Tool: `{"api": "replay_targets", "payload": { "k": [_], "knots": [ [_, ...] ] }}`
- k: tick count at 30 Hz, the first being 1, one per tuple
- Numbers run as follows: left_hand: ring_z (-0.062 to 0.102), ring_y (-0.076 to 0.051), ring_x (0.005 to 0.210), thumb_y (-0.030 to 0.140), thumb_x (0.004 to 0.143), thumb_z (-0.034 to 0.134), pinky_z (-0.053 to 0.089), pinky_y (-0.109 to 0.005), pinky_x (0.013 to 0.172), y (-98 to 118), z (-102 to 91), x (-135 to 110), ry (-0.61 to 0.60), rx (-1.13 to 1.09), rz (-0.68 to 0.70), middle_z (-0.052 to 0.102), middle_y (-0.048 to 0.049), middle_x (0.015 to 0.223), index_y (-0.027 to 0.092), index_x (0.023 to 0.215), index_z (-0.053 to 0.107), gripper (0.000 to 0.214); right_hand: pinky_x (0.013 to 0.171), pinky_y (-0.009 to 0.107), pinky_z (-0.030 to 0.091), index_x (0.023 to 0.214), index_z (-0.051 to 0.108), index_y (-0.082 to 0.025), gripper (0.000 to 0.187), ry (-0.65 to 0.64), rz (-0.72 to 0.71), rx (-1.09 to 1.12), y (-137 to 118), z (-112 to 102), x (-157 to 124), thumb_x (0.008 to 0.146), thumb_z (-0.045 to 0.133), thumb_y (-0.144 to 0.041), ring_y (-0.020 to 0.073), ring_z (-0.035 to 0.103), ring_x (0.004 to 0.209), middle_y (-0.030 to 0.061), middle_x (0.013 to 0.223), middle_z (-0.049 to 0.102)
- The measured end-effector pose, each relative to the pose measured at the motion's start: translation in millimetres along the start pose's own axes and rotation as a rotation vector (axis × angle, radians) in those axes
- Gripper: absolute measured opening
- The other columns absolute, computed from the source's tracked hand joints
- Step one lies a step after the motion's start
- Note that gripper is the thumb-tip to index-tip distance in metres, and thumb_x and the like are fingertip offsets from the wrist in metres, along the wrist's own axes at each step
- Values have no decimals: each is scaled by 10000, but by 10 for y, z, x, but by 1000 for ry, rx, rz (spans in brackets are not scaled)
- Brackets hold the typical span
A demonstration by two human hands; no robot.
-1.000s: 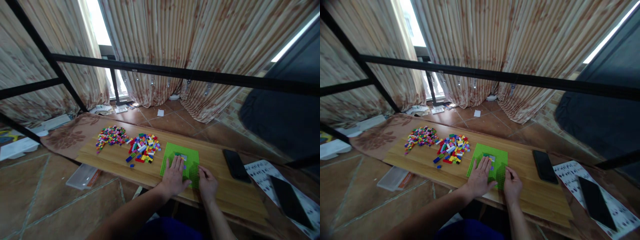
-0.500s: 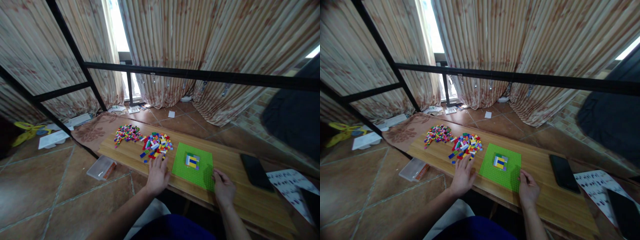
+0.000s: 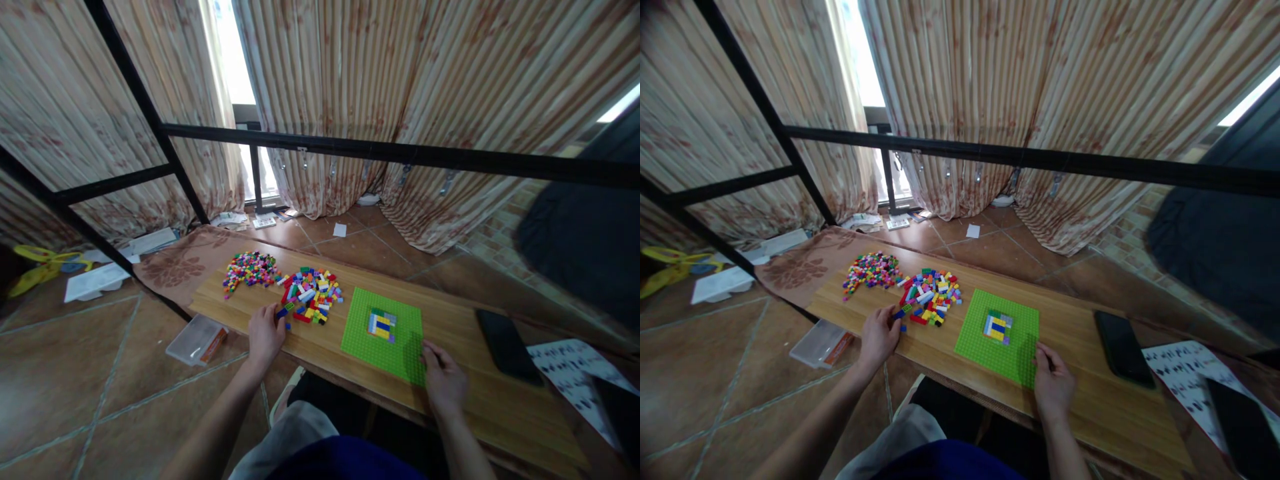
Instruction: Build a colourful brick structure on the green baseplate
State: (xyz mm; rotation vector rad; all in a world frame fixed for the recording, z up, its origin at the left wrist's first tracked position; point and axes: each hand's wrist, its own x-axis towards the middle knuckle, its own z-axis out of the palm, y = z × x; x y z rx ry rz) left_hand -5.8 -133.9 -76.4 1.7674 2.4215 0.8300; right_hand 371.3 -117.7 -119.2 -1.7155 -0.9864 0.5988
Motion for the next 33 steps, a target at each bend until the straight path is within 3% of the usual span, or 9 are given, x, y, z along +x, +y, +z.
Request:
{"api": "replay_targets", "payload": {
  "k": [9,17,33],
  "knots": [
    [596,-232,980,178,864,492,482,-352,880,163,80,101,-86,-95,24,628,-99,1018,159,1125,630,296,729,344,484,1002,717,-138,468,-28,-34,-15,-23,-17,-21,753,589,-512,226,655,749,119,929,728],
    [600,-226,1005,118,840,493,487,-366,915,266,204,129,-86,-185,90,625,-99,1047,153,1093,638,294,735,351,479,1004,714,-143,462,-34,-18,-31,-48,-18,-32,759,580,-512,243,659,782,123,946,725],
    [626,-206,924,210,886,484,522,-349,831,274,180,163,-47,-321,68,625,-96,1049,181,1144,626,296,800,381,485,977,727,-154,471,-27,-87,-57,62,-19,-21,765,575,-546,256,658,833,129,986,728]
  ]
}}
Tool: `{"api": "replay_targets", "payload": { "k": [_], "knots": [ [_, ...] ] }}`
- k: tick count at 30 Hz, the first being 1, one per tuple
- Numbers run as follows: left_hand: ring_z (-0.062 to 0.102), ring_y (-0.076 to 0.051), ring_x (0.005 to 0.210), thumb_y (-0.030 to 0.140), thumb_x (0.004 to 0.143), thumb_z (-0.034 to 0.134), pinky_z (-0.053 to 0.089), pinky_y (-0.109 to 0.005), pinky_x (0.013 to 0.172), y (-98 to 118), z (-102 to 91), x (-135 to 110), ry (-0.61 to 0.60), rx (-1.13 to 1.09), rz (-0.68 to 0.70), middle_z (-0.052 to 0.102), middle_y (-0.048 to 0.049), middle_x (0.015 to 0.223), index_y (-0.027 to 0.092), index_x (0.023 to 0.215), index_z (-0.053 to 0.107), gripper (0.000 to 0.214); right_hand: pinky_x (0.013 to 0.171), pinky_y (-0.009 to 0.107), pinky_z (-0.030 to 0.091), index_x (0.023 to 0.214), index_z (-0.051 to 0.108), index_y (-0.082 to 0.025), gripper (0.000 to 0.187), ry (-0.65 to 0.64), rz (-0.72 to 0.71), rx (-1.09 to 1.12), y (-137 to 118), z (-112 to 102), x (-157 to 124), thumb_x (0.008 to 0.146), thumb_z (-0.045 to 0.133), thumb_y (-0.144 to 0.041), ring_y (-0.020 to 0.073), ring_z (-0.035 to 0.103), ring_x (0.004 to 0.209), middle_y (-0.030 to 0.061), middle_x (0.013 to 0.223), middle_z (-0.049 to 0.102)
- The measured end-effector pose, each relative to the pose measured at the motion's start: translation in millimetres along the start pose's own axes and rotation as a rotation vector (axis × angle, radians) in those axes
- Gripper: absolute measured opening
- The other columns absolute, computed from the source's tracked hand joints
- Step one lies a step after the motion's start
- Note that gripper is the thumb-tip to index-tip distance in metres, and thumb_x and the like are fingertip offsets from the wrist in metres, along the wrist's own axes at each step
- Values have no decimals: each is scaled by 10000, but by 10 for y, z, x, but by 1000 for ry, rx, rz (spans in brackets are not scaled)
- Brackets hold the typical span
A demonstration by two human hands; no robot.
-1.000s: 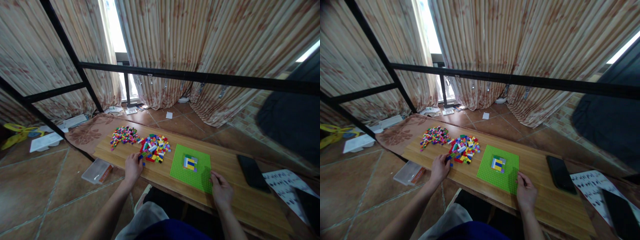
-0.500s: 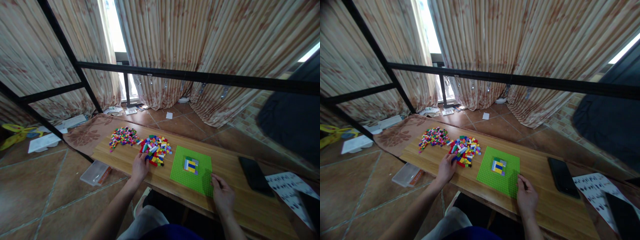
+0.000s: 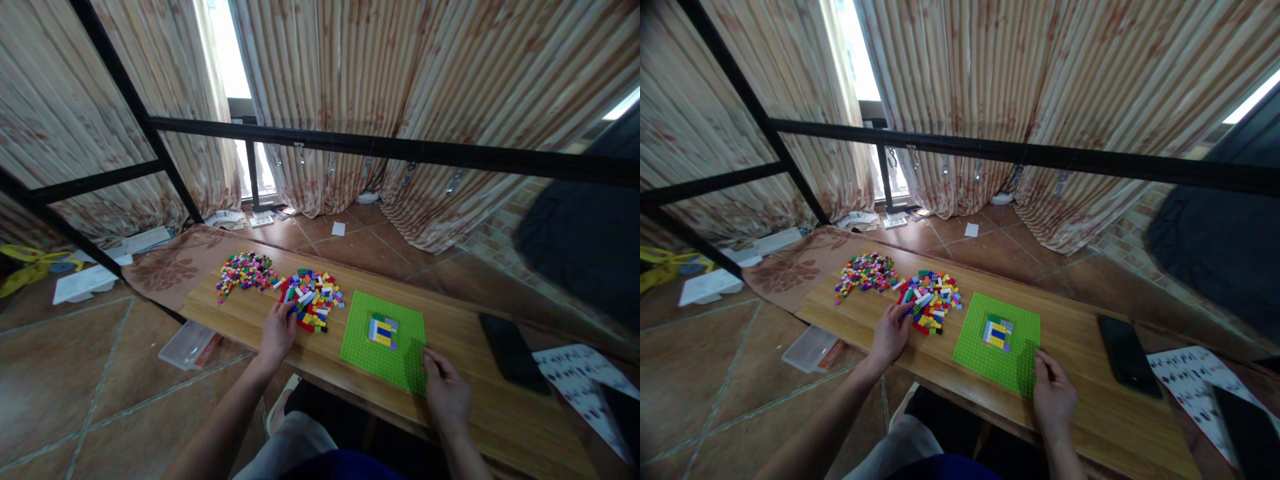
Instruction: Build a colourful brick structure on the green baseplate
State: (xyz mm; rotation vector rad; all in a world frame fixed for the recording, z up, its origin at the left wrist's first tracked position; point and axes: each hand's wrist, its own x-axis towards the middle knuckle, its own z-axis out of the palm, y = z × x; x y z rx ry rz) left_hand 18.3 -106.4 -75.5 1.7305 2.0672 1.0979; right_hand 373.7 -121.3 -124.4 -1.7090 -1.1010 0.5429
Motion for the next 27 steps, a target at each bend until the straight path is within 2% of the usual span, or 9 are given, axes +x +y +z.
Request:
{"api": "replay_targets", "payload": {
  "k": [7,14,18,23,27],
  "knots": [
    [631,-196,877,235,874,500,525,-316,779,-16,-5,-15,-20,66,-23,623,-73,1033,218,1145,629,301,828,402,481,990,716,-152,466,-7,20,21,26,27,18,765,571,-533,261,653,872,133,997,719],
    [631,-199,849,303,854,545,512,-300,700,9,-44,5,-21,147,-53,614,-78,1031,197,1122,633,302,820,402,489,968,720,-155,460,-1,10,20,-53,28,-1,765,571,-539,263,661,863,135,989,723],
    [629,-209,867,305,857,543,508,-317,739,80,-75,68,12,177,-26,627,-72,1016,202,1072,641,258,840,404,482,969,721,-154,456,-2,6,22,-50,31,-14,770,564,-534,264,657,883,136,994,722],
    [585,-253,1031,277,856,535,461,-361,910,185,-68,426,71,279,133,642,-100,1082,184,1118,620,291,829,399,483,946,723,-165,451,1,1,14,2,40,-10,770,560,-547,262,654,875,128,995,721],
    [570,-278,1044,280,849,534,395,-401,970,293,-27,831,-44,441,192,671,-112,1081,170,1179,604,355,839,398,480,927,720,-168,434,-5,-9,-12,-29,30,-14,776,555,-539,264,653,880,124,979,720]
  ]
}}
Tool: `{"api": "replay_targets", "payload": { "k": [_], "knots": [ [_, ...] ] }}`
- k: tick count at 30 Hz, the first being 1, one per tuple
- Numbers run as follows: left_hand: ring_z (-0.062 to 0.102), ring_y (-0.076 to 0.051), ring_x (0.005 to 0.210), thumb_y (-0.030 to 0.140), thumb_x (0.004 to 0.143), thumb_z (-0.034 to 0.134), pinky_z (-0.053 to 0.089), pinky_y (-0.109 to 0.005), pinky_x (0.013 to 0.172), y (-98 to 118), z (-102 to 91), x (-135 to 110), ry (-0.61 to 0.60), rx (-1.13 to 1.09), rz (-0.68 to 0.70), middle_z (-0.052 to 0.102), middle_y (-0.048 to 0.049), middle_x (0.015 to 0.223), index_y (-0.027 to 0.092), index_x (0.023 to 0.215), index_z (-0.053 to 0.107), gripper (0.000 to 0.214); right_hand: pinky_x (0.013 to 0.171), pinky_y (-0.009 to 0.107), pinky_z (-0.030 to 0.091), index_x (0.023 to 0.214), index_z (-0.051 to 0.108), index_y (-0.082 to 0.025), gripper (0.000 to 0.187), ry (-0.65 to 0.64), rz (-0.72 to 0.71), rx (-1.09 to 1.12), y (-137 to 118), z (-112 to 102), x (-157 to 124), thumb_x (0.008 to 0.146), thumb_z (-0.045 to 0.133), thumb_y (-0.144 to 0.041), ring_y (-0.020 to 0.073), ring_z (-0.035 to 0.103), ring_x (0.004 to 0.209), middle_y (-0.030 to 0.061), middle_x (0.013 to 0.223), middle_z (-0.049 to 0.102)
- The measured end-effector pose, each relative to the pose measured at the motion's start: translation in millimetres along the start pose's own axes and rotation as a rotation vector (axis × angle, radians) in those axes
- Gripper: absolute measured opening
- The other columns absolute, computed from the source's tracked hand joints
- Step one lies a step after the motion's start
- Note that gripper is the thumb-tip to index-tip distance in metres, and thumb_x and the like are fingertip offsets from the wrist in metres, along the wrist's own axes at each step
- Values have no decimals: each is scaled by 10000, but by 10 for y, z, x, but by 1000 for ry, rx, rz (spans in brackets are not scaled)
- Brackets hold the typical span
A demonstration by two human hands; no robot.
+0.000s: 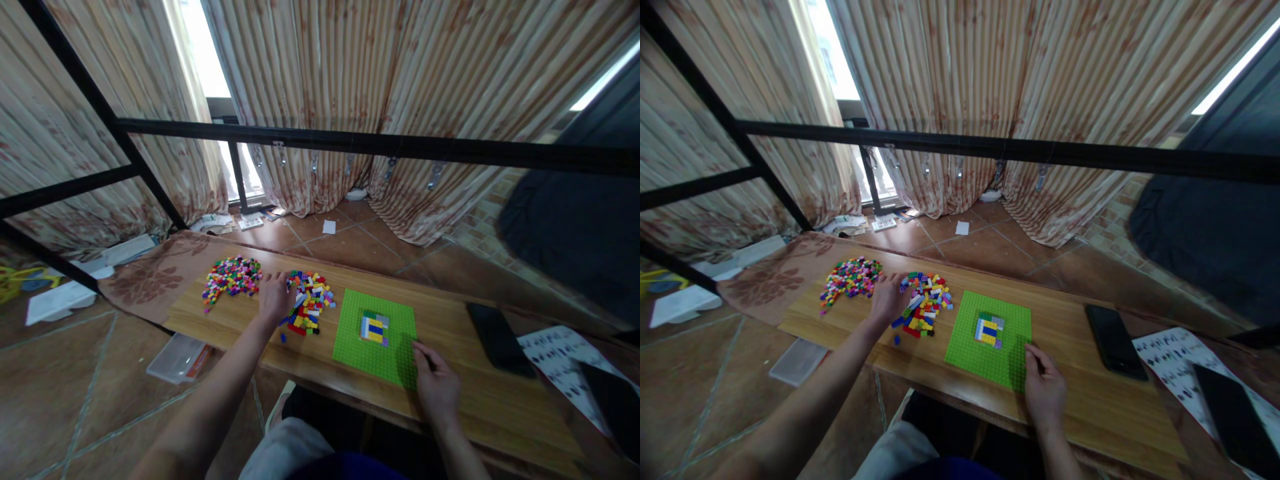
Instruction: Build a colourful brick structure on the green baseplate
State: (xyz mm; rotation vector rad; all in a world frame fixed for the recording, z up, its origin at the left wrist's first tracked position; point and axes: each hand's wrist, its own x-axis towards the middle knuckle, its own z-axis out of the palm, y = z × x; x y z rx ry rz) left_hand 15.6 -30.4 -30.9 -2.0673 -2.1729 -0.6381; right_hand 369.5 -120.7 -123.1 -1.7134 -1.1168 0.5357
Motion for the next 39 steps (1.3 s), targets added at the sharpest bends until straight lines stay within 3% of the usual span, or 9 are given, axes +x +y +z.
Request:
{"api": "replay_targets", "payload": {
  "k": [5,10,14,19,22,24,28,32,39],
  "knots": [
    [572,-280,1040,224,810,550,408,-373,880,42,80,283,-163,45,22,707,-85,1022,208,1151,630,351,869,406,471,940,716,-171,414,-11,-7,-16,-79,-18,-22,784,550,-517,274,648,942,128,1027,714],
    [581,-289,1012,206,800,553,404,-388,862,23,156,305,-184,29,42,718,-89,965,221,1124,654,339,885,412,469,951,715,-174,403,-19,-18,-3,-108,-20,-38,791,545,-502,277,646,974,129,1036,715],
    [587,-260,1024,192,801,561,405,-372,907,3,74,269,-159,-1,62,705,-81,1029,231,1126,657,340,893,417,465,947,713,-170,399,-20,-18,0,-101,-17,-38,790,550,-498,278,644,981,135,1040,713],
    [640,-189,882,200,816,557,487,-321,840,54,-18,44,-52,-459,9,683,-72,1033,203,1091,651,291,892,428,465,936,711,-164,397,-16,24,28,-88,-14,-10,771,572,-496,287,645,978,137,1026,715],
    [641,-161,843,204,780,603,523,-298,789,225,8,-249,-48,-925,-23,663,-72,1065,177,1112,625,334,861,433,479,943,703,-146,416,6,67,63,-167,-3,-15,757,586,-500,284,656,921,145,994,717],
    [640,-164,885,211,768,632,527,-302,809,402,26,-464,-134,-1134,-32,656,-65,1084,184,1119,624,351,863,427,481,955,695,-145,412,1,52,93,-299,12,-60,766,587,-495,272,652,919,142,998,712],
    [636,-168,900,202,765,659,521,-314,836,799,40,-782,-333,-1303,-44,668,-59,1036,185,1122,641,358,857,381,486,1032,675,-193,347,-217,-85,153,-695,44,-244,826,572,-453,229,623,969,101,1088,676],
    [639,-172,915,185,761,674,523,-328,858,1089,89,-892,-405,-1401,-15,675,-66,1046,180,1109,647,349,843,345,489,1163,632,-246,340,-426,-181,171,-982,45,-383,862,567,-390,182,612,915,63,1091,649],
    [657,-166,921,150,765,650,529,-347,886,1335,208,-944,-536,-1466,22,670,-72,1097,181,1122,629,359,851,353,491,1083,677,-250,269,-414,-155,252,-911,10,-395,843,602,-348,193,606,937,57,1054,651]
  ]
}}
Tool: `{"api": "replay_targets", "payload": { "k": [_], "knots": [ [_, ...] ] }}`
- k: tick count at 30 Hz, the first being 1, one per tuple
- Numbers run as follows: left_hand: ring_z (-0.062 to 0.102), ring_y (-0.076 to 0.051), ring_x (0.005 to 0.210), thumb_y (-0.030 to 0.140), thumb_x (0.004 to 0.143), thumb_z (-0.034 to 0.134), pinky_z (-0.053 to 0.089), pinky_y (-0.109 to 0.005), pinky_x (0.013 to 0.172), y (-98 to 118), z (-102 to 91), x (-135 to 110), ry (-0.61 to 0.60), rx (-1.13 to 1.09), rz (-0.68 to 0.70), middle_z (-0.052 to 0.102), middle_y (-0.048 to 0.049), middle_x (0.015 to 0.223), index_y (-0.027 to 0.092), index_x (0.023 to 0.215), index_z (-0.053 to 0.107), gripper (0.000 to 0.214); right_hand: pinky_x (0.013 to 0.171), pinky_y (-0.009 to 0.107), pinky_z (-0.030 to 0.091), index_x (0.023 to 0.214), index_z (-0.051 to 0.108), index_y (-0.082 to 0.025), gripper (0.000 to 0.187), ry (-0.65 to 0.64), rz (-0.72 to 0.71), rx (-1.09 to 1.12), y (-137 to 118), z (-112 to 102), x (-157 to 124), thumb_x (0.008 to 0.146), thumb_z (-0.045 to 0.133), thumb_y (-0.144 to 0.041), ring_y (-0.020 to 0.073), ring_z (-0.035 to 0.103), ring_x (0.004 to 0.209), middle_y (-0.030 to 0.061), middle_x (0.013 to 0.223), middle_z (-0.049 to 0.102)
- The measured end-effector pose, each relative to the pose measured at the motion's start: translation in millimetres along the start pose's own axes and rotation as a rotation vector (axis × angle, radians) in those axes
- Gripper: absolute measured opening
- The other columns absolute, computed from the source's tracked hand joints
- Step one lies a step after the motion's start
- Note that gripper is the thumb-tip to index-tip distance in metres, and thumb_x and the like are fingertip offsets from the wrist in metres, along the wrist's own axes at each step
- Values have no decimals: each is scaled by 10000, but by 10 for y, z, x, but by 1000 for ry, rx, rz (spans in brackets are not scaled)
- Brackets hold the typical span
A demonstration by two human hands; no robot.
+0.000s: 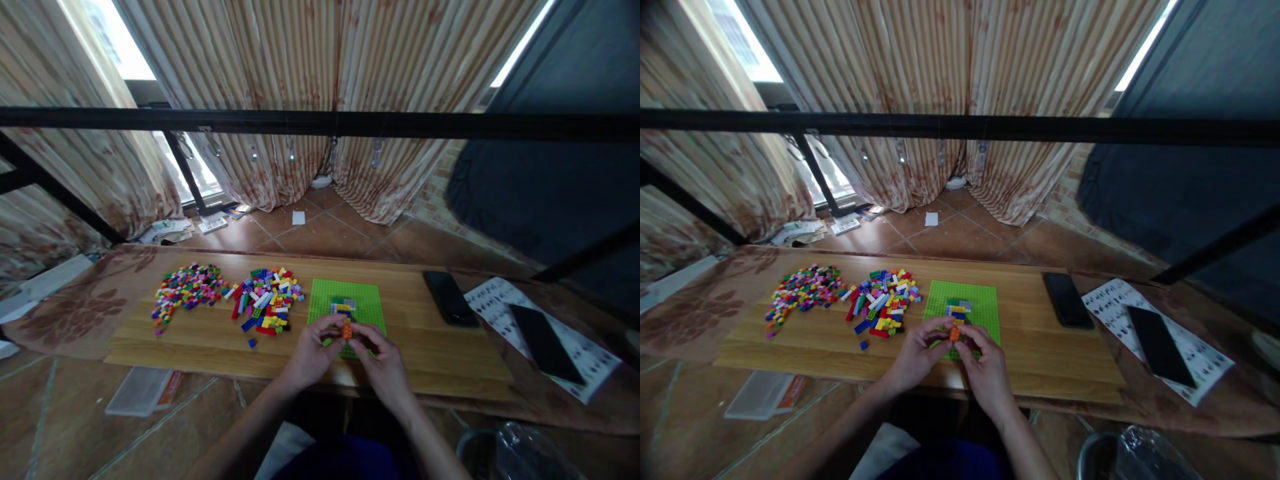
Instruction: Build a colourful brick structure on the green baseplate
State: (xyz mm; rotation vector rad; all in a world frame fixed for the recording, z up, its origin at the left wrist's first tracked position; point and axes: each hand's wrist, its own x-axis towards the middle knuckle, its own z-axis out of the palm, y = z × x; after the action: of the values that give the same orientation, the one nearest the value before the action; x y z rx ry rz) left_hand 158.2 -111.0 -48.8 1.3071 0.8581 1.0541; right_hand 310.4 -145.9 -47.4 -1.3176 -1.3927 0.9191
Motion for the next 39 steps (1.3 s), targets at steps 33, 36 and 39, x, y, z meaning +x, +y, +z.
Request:
{"api": "replay_targets", "payload": {
  "k": [33,36,39],
  "knots": [
    [441,-286,1253,161,841,494,382,-494,1066,-172,-15,155,-14,1072,140,452,-160,1363,154,1316,484,475,753,359,509,1142,658,-204,368,71,32,-341,470,-89,531,815,569,-349,187,602,762,58,924,670],
    [437,-289,1254,162,836,495,377,-491,1064,-178,-4,146,-16,1078,128,441,-156,1376,165,1324,481,488,747,362,512,1128,657,-194,369,103,65,-289,453,-97,522,825,554,-377,189,611,742,63,915,689],
    [429,-298,1262,165,834,496,370,-492,1062,-181,13,137,-25,1092,115,433,-165,1389,162,1331,480,497,755,370,510,1108,662,-176,373,122,86,-264,456,-99,521,828,550,-396,198,621,748,73,895,701]
  ]
}}
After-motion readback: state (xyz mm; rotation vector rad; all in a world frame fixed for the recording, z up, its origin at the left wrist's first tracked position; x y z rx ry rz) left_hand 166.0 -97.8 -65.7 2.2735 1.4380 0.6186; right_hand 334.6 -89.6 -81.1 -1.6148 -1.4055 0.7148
